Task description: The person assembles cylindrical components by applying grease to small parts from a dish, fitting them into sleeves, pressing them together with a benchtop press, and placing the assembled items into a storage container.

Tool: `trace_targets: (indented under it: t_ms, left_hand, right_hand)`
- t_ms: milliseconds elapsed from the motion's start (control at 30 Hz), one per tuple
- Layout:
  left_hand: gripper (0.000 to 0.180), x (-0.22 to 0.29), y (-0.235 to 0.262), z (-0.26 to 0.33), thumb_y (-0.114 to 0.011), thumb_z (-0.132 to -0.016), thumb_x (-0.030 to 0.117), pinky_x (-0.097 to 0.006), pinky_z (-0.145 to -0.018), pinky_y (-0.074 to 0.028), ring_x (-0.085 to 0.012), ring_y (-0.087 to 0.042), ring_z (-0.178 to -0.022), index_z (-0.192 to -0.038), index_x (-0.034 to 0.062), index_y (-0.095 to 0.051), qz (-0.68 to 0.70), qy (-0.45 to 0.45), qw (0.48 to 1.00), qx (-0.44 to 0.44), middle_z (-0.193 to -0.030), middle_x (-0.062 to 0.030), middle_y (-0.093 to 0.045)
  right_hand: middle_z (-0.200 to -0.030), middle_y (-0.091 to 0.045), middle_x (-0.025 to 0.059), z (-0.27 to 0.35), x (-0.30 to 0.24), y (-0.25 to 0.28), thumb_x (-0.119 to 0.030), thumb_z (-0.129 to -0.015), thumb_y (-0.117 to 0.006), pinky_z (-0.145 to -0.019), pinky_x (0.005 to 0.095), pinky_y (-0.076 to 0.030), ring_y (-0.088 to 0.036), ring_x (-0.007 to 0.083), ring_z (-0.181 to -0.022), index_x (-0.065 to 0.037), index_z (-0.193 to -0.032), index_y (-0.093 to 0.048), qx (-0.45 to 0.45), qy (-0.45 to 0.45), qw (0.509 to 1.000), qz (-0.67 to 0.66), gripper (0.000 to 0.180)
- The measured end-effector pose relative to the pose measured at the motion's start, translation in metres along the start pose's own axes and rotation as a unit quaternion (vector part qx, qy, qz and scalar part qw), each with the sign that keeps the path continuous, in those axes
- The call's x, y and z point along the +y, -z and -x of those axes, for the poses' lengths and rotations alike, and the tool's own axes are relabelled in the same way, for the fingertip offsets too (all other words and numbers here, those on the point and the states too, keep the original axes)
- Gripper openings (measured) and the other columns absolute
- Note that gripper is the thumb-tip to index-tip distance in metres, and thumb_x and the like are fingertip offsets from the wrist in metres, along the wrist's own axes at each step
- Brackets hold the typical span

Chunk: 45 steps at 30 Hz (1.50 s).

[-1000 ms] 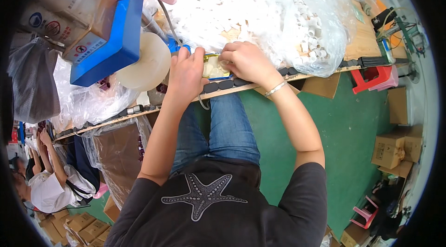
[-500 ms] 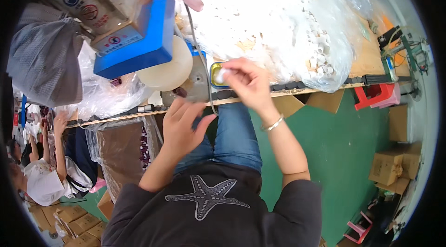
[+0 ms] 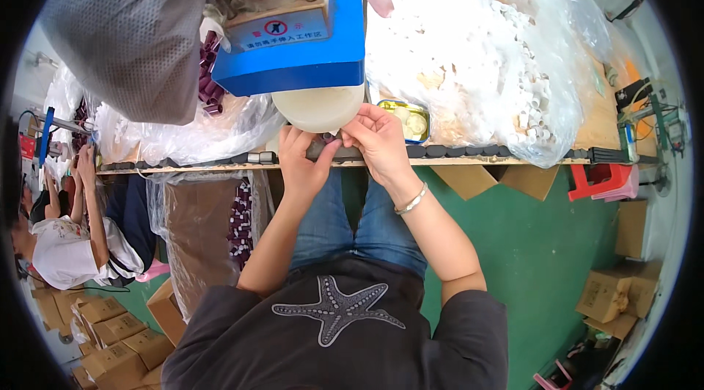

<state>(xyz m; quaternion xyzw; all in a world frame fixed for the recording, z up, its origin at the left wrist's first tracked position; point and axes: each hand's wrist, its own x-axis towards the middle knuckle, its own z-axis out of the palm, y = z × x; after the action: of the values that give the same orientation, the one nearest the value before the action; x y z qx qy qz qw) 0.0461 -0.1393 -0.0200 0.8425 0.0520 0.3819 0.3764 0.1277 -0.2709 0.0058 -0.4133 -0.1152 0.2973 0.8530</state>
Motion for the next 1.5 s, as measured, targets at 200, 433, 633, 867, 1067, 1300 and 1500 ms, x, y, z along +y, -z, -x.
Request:
trace_targets:
  t_ms: [200, 433, 633, 867, 1067, 1300, 1500]
  left_hand:
    - [0.031, 0.0, 0.002, -0.003, -0.078, -0.067, 0.004, -0.036, -0.075, -0.044, -0.0265, -0.052, -0.086, -0.096, 0.005, -0.069, 0.011, 0.005, 1.0, -0.021, -0.089, -0.0053, -0.063]
    - [0.03, -0.005, 0.0, -0.003, -0.075, -0.064, 0.001, -0.037, -0.074, -0.045, -0.0272, -0.052, -0.087, -0.094, 0.0038, -0.069, 0.011, 0.001, 1.0, -0.019, -0.09, -0.0054, -0.064]
    - [0.031, -0.007, 0.001, -0.001, -0.081, -0.066, 0.009, -0.038, -0.074, -0.045, -0.0272, -0.051, -0.087, -0.093, 0.0026, -0.069, 0.011, -0.001, 0.999, -0.03, -0.089, -0.0056, -0.063]
    - [0.049, -0.002, 0.021, 0.01, -0.087, -0.064, 0.019, -0.038, -0.075, -0.042, -0.0272, -0.049, -0.084, -0.107, 0.0033, -0.069, -0.014, -0.027, 0.999, 0.013, -0.086, -0.0054, -0.06]
    - [0.058, -0.016, 0.065, 0.04, -0.089, -0.061, 0.021, -0.034, -0.072, -0.039, -0.0229, -0.045, -0.079, -0.111, 0.0033, -0.068, -0.049, -0.012, 0.997, 0.056, -0.076, -0.0032, -0.051]
    - [0.042, -0.028, 0.069, 0.056, -0.083, -0.067, 0.011, -0.033, -0.072, -0.039, -0.0214, -0.044, -0.076, -0.106, 0.0033, -0.07, -0.057, 0.009, 0.997, 0.05, -0.074, -0.0027, -0.05]
    - [0.04, -0.015, 0.049, 0.044, -0.079, -0.07, 0.003, -0.035, -0.08, -0.041, -0.0237, -0.049, -0.085, -0.108, 0.003, -0.068, -0.036, 0.004, 0.999, 0.037, -0.082, -0.0049, -0.057]
  right_hand:
    - [-0.085, -0.066, 0.0025, -0.001, -0.001, -0.017, 0.003, -0.084, -0.069, -0.064, 0.0181, -0.048, -0.06, 0.0049, -0.073, 0.004, -0.107, -0.061, -0.01, 0.082, 0.989, 0.121, 0.024]
    - [-0.08, -0.063, -0.0001, -0.001, 0.004, -0.007, 0.001, -0.078, -0.074, -0.062, 0.0186, -0.046, -0.057, 0.0035, -0.069, 0.0, -0.096, -0.062, -0.055, 0.156, 0.92, 0.355, 0.022]
    - [-0.087, -0.06, 0.0015, 0.015, -0.006, -0.002, 0.001, -0.075, -0.078, -0.061, 0.0186, -0.045, -0.054, 0.0038, -0.068, 0.003, -0.105, -0.063, -0.068, 0.145, 0.903, 0.398, 0.033]
    - [-0.119, -0.058, 0.0118, 0.081, 0.001, 0.025, 0.01, -0.076, -0.072, -0.062, 0.0203, -0.047, -0.057, 0.0066, -0.073, 0.005, -0.121, -0.059, -0.022, 0.166, 0.938, 0.304, 0.047]
    - [-0.121, -0.059, 0.0155, 0.111, 0.016, 0.029, 0.01, -0.079, -0.069, -0.064, 0.0206, -0.048, -0.057, 0.0074, -0.072, 0.005, -0.113, -0.063, -0.039, 0.138, 0.947, 0.287, 0.035]
    - [-0.118, -0.061, 0.0152, 0.119, 0.027, 0.027, 0.01, -0.081, -0.067, -0.064, 0.02, -0.048, -0.057, 0.0068, -0.072, 0.004, -0.109, -0.066, -0.051, 0.11, 0.95, 0.286, 0.028]
    - [-0.111, -0.065, 0.0133, 0.121, 0.01, 0.022, 0.007, -0.08, -0.069, -0.063, 0.0209, -0.048, -0.059, 0.0074, -0.072, 0.003, -0.103, -0.068, -0.064, 0.128, 0.94, 0.309, 0.023]
